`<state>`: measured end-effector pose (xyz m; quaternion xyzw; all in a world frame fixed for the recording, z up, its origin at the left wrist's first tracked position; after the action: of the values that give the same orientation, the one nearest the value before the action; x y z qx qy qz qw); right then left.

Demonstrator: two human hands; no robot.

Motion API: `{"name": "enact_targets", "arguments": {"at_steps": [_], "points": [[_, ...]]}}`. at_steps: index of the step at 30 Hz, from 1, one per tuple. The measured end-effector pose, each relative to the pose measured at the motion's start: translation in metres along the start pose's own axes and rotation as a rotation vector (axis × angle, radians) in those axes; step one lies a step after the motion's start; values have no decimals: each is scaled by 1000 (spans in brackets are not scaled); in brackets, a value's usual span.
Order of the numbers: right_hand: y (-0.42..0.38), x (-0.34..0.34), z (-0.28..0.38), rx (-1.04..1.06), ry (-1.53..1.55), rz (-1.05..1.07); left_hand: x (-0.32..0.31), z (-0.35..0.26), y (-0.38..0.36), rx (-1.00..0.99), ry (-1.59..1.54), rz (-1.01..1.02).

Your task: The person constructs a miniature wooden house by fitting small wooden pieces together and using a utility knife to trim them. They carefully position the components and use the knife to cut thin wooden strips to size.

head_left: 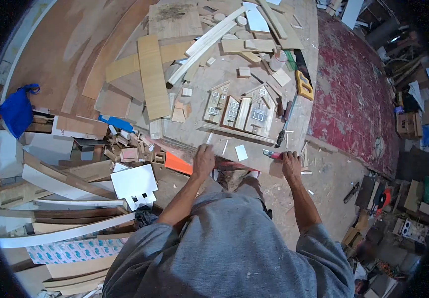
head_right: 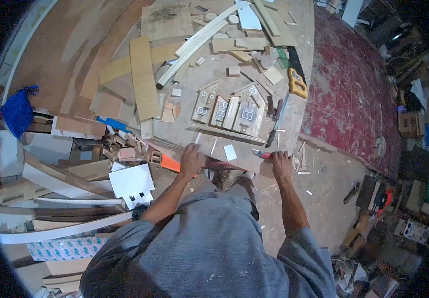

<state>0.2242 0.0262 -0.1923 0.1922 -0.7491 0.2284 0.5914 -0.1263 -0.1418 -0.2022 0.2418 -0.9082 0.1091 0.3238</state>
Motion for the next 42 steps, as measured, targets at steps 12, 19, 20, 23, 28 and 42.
{"name": "enact_targets", "arguments": {"at_steps": [12,19,20,23,28,42], "points": [[-113,1,40,-427,822,203,-76,-59,1,-534,233,332],[-144,37,83,-639,1093,259,-111,-75,-5,-612,161,414],[-143,37,84,-631,1085,237,-115,-84,-4,-605,154,425],[-132,30,83,-654,1118,179,-137,-92,-2,-624,100,535],[-95,18,90,-630,979,224,-144,-100,-6,-640,125,491],[-60,13,101,-507,849,248,-143,-103,-8,-517,179,501]]}}
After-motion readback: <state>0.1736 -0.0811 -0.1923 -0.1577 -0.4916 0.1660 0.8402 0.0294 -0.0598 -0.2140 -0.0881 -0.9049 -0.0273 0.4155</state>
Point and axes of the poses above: each hand's wrist, its own y-axis towards the middle knuckle, its own x-axis out of the back of the hand, z = x × y, the point moved 2 cm from there along y, towards the middle knuckle, and after that the axes turned 8 degrees about -y, right-handed, at the moved point
